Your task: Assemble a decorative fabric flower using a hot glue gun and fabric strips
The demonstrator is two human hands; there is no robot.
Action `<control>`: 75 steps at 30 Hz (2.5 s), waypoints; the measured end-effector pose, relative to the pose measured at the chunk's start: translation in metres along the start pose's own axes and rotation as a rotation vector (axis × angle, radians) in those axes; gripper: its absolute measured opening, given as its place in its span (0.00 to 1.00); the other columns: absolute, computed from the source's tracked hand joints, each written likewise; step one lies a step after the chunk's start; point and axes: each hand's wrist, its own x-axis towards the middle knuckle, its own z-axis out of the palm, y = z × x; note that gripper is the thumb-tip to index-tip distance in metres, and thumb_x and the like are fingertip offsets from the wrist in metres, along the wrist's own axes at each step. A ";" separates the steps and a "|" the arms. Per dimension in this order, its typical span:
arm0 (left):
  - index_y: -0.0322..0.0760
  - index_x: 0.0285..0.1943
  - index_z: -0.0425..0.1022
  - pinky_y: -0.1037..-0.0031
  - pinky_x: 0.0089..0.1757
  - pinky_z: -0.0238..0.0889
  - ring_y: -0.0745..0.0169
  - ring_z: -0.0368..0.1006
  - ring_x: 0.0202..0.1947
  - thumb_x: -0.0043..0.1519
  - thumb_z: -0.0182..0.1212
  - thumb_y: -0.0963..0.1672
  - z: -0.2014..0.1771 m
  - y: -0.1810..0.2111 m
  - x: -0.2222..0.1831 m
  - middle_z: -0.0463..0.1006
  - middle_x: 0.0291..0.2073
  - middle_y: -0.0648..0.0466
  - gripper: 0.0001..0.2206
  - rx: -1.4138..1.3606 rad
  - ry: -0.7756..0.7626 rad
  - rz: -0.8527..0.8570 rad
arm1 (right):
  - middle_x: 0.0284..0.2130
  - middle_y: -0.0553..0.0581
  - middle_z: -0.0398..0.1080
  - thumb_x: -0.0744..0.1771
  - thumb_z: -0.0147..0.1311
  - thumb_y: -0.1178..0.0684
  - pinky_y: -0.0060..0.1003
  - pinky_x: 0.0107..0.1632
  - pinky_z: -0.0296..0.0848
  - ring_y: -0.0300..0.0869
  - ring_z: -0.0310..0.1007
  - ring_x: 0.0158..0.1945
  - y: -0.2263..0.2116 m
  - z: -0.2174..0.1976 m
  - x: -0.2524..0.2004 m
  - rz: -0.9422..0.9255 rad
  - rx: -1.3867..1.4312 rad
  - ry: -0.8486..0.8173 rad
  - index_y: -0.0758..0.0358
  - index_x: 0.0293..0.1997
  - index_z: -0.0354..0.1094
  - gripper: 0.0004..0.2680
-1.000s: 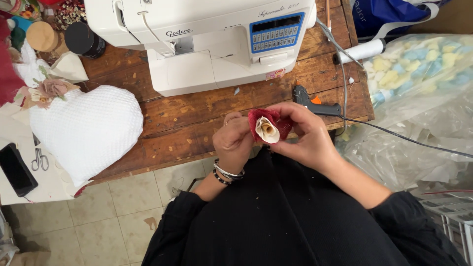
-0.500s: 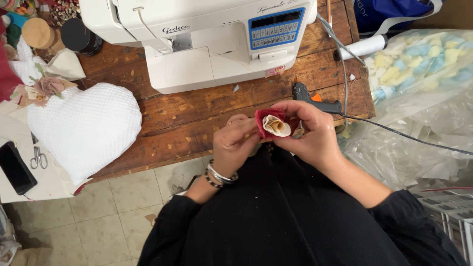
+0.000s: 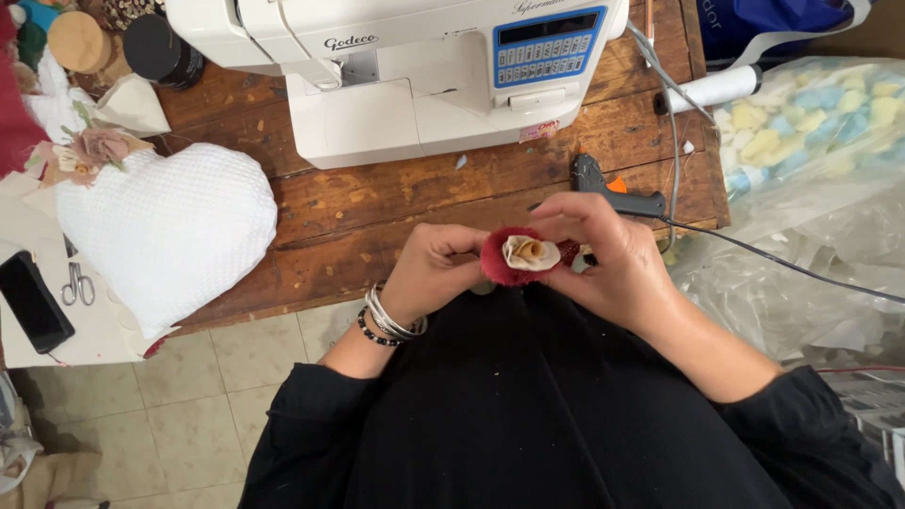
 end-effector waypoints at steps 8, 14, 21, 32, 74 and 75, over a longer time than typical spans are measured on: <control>0.31 0.39 0.85 0.67 0.42 0.74 0.64 0.78 0.39 0.54 0.75 0.39 0.002 -0.019 -0.003 0.83 0.33 0.48 0.07 -0.120 -0.076 0.071 | 0.40 0.52 0.83 0.58 0.65 0.62 0.51 0.52 0.75 0.55 0.79 0.46 -0.027 -0.020 0.005 -0.022 0.042 -0.208 0.56 0.56 0.65 0.22; 0.33 0.42 0.81 0.70 0.46 0.76 0.57 0.80 0.43 0.61 0.69 0.44 0.001 -0.019 -0.004 0.83 0.42 0.45 0.08 -0.108 -0.085 0.141 | 0.59 0.57 0.74 0.61 0.69 0.54 0.36 0.59 0.78 0.43 0.77 0.60 -0.020 -0.049 0.018 -0.182 0.109 -0.371 0.60 0.70 0.49 0.33; 0.26 0.38 0.82 0.62 0.46 0.72 0.52 0.79 0.38 0.55 0.76 0.42 0.009 -0.016 0.007 0.82 0.31 0.46 0.10 -0.248 -0.005 0.246 | 0.34 0.59 0.80 0.62 0.64 0.59 0.33 0.41 0.78 0.39 0.78 0.37 0.023 -0.026 0.017 0.285 0.609 -0.272 0.70 0.50 0.76 0.13; 0.32 0.28 0.81 0.54 0.44 0.69 0.49 0.77 0.28 0.57 0.74 0.41 0.016 -0.027 0.013 0.80 0.25 0.48 0.07 0.114 0.191 0.542 | 0.21 0.51 0.79 0.63 0.67 0.57 0.25 0.35 0.74 0.30 0.74 0.27 0.016 0.021 -0.007 0.198 0.438 0.205 0.61 0.40 0.82 0.05; 0.27 0.51 0.82 0.58 0.49 0.73 0.46 0.80 0.47 0.55 0.73 0.37 0.031 0.002 -0.026 0.82 0.43 0.39 0.15 0.011 0.472 0.333 | 0.43 0.71 0.74 0.60 0.70 0.62 0.43 0.48 0.77 0.50 0.77 0.47 0.066 0.059 -0.007 -0.128 0.590 0.012 0.77 0.46 0.74 0.14; 0.29 0.47 0.83 0.60 0.47 0.72 0.51 0.80 0.40 0.55 0.72 0.37 0.029 -0.001 -0.028 0.82 0.36 0.45 0.11 0.035 0.457 0.359 | 0.44 0.69 0.73 0.61 0.69 0.61 0.43 0.49 0.77 0.50 0.76 0.48 0.068 0.058 -0.007 -0.158 0.560 -0.018 0.75 0.46 0.75 0.13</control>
